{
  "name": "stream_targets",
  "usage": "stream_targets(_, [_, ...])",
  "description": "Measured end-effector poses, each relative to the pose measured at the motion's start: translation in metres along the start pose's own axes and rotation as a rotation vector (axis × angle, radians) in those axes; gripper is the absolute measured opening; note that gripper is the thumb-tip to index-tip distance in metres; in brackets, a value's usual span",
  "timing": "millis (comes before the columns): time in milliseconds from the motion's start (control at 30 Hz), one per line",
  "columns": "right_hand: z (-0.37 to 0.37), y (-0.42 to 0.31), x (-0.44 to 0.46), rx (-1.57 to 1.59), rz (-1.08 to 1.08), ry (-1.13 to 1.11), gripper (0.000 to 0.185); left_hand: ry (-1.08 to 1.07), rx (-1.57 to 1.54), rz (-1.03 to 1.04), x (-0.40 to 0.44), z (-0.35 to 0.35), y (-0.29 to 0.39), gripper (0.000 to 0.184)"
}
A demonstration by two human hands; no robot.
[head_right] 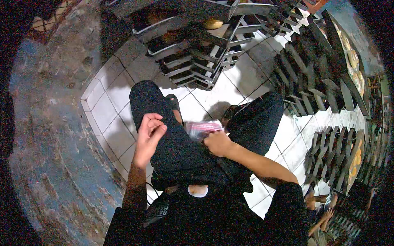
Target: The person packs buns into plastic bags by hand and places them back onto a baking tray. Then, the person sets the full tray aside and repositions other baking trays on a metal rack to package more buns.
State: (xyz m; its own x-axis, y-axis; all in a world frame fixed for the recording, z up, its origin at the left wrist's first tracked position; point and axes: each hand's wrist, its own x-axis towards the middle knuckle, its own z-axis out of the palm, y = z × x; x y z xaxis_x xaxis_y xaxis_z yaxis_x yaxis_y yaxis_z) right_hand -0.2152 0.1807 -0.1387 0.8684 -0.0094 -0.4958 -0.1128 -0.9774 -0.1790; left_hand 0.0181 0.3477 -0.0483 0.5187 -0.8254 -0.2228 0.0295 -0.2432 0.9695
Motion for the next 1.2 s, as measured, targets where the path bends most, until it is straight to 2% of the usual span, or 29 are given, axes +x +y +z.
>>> stream_targets(67, [-0.036,0.012,-0.014,0.466,0.053,0.396,0.019,-0.061,-0.129,-0.062,-0.006,0.013,0.01,0.048])
stream_targets(100, [-0.066,0.022,-0.022,0.628,0.057,0.47,0.02,-0.062,-0.184,-0.089,-0.01,0.02,0.011,0.065])
stream_targets(133, [-0.098,0.033,-0.031,0.789,0.059,0.544,0.022,-0.012,-0.214,-0.122,-0.012,0.03,0.017,0.072])
stream_targets(200, [-0.14,0.045,-0.046,0.924,-0.001,0.663,0.025,-0.008,-0.55,-0.165,-0.012,0.048,0.011,0.069])
stream_targets(233, [-0.164,0.042,-0.055,1.15,0.04,0.587,0.027,-0.082,-0.72,-0.289,-0.011,0.049,0.008,0.064])
stream_targets(267, [-0.176,0.038,-0.059,1.241,0.051,0.608,0.028,-0.162,-0.889,-0.414,-0.007,0.049,0.008,0.058])
stream_targets(300, [-0.183,0.039,-0.06,1.195,0.031,0.658,0.027,-0.179,-0.997,-0.374,-0.003,0.056,0.019,0.041])
stream_targets(333, [-0.19,0.04,-0.061,1.148,0.011,0.704,0.026,-0.186,-0.997,-0.354,0.001,0.054,0.027,0.041])
stream_targets(400, [-0.207,0.046,-0.064,1.074,-0.015,0.873,0.028,-0.078,-0.69,-0.297,0.006,0.049,0.042,0.03])
stream_targets(433, [-0.213,0.048,-0.06,1.358,-0.003,0.98,0.036,0.015,-0.638,-0.214,0.008,0.047,0.051,0.028])
stream_targets(467, [-0.222,0.054,-0.06,1.415,0.115,1.024,0.043,0.02,-0.643,-0.199,0.008,0.041,0.051,0.028])
stream_targets(533, [-0.243,0.056,-0.055,1.437,0.056,1.043,0.042,0.057,-0.494,-0.118,0.009,0.023,0.056,0.025])
stream_targets(567, [-0.253,0.052,-0.05,1.451,-0.007,1.039,0.043,0.114,-0.516,-0.093,0.007,0.018,0.061,0.023])
stream_targets(667, [-0.286,0.038,-0.035,1.45,-0.088,1.038,0.043,0.209,-0.544,-0.029,0.005,-0.011,0.072,0.021])
stream_targets(700, [-0.304,0.029,-0.035,1.424,-0.065,0.984,0.039,0.254,-0.592,-0.018,0.004,-0.019,0.078,0.019])
stream_targets(733, [-0.313,0.026,-0.027,1.354,-0.143,0.996,0.031,0.265,-0.594,0.004,0.002,-0.027,0.083,0.019])
stream_targets(800, [-0.358,0.024,-0.025,0.825,-0.182,1.092,0.025,0.367,-0.575,0.087,-0.002,-0.041,0.089,0.015])
stream_targets(833, [-0.386,0.026,-0.019,0.678,-0.301,1.27,0.025,0.387,-0.609,0.094,-0.004,-0.047,0.091,0.012])
stream_targets(900, [-0.452,0.03,-0.015,0.486,-0.363,1.478,0.024,0.4,-0.616,0.116,-0.006,-0.055,0.092,0.012])
stream_targets(933, [-0.489,0.046,-0.008,0.142,-0.368,1.575,0.028,0.415,-0.626,0.109,-0.008,-0.057,0.092,0.013])
stream_targets(1000, [-0.547,0.076,0.018,-0.023,-0.276,1.534,0.048,0.422,-0.647,0.108,-0.011,-0.058,0.093,0.015])
stream_targets(1067, [-0.594,0.114,0.054,-0.016,-0.079,1.23,0.068,0.389,-0.685,0.147,-0.013,-0.057,0.087,0.015])
stream_targets(1100, [-0.606,0.106,0.054,0.025,0.039,1.003,0.077,0.376,-0.686,0.176,-0.014,-0.056,0.083,0.016])
stream_targets(1133, [-0.627,0.111,0.071,-0.039,0.235,0.809,0.088,0.371,-0.683,0.184,-0.014,-0.055,0.083,0.016])
stream_targets(1200, [-0.63,0.115,0.088,0.087,0.422,0.611,0.092,0.368,-0.749,0.218,-0.014,-0.052,0.087,0.015])
